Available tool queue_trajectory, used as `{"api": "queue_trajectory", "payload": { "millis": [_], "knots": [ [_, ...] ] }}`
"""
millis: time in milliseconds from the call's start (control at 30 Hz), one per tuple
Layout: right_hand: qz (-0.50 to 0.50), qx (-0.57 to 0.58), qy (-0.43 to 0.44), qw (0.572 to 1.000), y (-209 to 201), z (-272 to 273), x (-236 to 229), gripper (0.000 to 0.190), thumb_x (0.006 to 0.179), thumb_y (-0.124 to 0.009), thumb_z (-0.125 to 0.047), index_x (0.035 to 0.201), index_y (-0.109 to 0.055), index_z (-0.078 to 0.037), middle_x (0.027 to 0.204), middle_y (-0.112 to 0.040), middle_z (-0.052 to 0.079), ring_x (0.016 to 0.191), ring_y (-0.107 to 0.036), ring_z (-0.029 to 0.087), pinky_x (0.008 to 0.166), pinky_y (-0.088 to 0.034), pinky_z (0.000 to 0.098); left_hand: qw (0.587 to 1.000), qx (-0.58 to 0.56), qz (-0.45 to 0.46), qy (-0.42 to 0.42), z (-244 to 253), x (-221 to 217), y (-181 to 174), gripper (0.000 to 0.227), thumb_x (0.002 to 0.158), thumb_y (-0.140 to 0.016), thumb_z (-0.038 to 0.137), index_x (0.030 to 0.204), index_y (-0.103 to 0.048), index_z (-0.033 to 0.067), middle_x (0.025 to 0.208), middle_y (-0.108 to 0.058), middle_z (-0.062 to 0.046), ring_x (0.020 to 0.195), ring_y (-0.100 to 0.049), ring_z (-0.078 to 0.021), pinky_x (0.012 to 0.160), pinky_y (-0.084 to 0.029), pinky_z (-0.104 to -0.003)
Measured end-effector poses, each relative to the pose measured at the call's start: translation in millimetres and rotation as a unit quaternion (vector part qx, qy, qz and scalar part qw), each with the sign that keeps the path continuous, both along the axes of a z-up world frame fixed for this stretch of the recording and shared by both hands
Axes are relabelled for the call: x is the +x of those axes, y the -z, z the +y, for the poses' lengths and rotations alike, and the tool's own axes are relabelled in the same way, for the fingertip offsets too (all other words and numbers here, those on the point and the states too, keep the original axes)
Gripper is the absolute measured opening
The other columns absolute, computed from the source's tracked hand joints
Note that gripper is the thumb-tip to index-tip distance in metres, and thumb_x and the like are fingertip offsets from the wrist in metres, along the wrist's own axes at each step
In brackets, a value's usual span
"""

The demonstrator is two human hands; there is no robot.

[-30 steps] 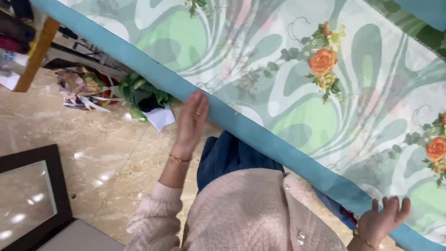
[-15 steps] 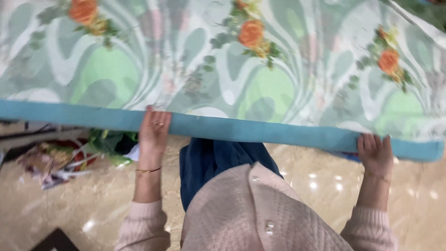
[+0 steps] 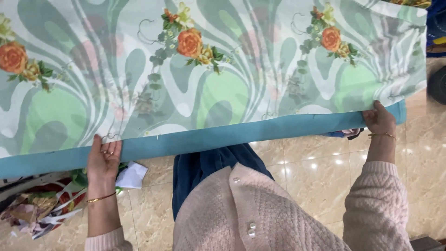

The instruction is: The person folds a large floral-patterned fabric on a table, aligning edges and smoothing the surface repeatedly. The fabric is folded in half lengthwise, then adjusted and smoothed multiple times to ensure even alignment.

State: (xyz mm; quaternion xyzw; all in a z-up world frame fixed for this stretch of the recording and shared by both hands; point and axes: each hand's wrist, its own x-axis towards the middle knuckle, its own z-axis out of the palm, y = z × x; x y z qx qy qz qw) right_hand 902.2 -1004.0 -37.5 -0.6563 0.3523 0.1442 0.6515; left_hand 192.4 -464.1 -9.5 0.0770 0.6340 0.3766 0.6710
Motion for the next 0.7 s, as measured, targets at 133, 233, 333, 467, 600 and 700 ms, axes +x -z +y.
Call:
{"api": "queue_trajectory", "payload": {
  "millis": [133, 233, 333, 467, 600, 700],
  "knots": [
    [-0.007, -0.054, -0.004, 0.998, -17.0, -7.3, 10.9, 0.028, 0.098, -0.083, -0.016, 0.082, -0.061, -0.012, 0.066, -0.045, -0.004, 0.06, -0.045, 0.007, 0.058, -0.052, 0.0213, 1.0, 0.007, 0.01, 0.021, -1.7, 6.2, -12.1, 0.031, 0.093, -0.075, 0.03, 0.12, -0.07, 0.0153, 0.126, -0.075, -0.001, 0.118, -0.074, -0.0129, 0.107, -0.063, -0.028],
    [-0.008, -0.119, -0.067, 0.991, -11.2, -22.6, 33.3, 0.024, 0.095, -0.085, -0.028, 0.091, -0.066, -0.012, 0.068, -0.058, -0.002, 0.064, -0.061, 0.007, 0.075, -0.07, 0.0258, 0.997, 0.003, 0.054, 0.047, 1.6, 4.5, -5.5, 0.03, 0.092, -0.075, 0.028, 0.12, -0.071, 0.0173, 0.126, -0.074, 0.004, 0.115, -0.073, -0.0084, 0.108, -0.062, -0.026],
    [-0.035, -0.139, -0.128, 0.981, -22.2, -32.3, 38.1, 0.028, 0.095, -0.086, -0.034, 0.092, -0.066, -0.015, 0.075, -0.066, -0.004, 0.074, -0.071, 0.004, 0.081, -0.072, 0.0236, 0.993, -0.008, 0.106, 0.053, 2.9, -1.2, 1.9, 0.023, 0.095, -0.074, 0.026, 0.117, -0.072, 0.018, 0.115, -0.071, 0.01, 0.101, -0.068, -0.0029, 0.106, -0.063, -0.023],
    [-0.115, -0.134, -0.188, 0.966, -26.6, -61.5, 51.6, 0.021, 0.104, -0.086, -0.031, 0.092, -0.069, -0.023, 0.072, -0.052, -0.012, 0.078, -0.057, -0.004, 0.071, -0.055, 0.0179, 0.992, 0.018, 0.116, 0.049, 0.1, -9.3, 8.7, 0.013, 0.097, -0.075, 0.025, 0.107, -0.069, 0.0188, 0.1, -0.068, 0.013, 0.084, -0.06, -0.0002, 0.104, -0.064, -0.022],
    [-0.121, -0.109, -0.199, 0.966, -19.7, -81.3, 52.4, 0.035, 0.109, -0.085, -0.035, 0.086, -0.061, -0.024, 0.07, -0.06, -0.009, 0.071, -0.064, 0.001, 0.068, -0.059, 0.0173, 0.994, 0.016, 0.111, -0.002, 3.8, -16.5, 21.8, 0.015, 0.092, -0.078, 0.014, 0.106, -0.073, 0.0151, 0.107, -0.078, 0.008, 0.093, -0.075, -0.0038, 0.095, -0.07, -0.023],
    [-0.072, -0.181, -0.206, 0.959, -9.1, -78.5, 48.3, 0.043, 0.101, -0.09, -0.041, 0.077, -0.058, -0.024, 0.072, -0.064, -0.007, 0.067, -0.066, 0.001, 0.071, -0.065, 0.0178, 0.993, 0.023, 0.112, -0.001, 3.3, -11.6, 17.9, 0.02, 0.091, -0.08, 0.015, 0.11, -0.072, 0.0141, 0.104, -0.076, 0.007, 0.086, -0.071, -0.0024, 0.097, -0.069, -0.026]
  ]
}}
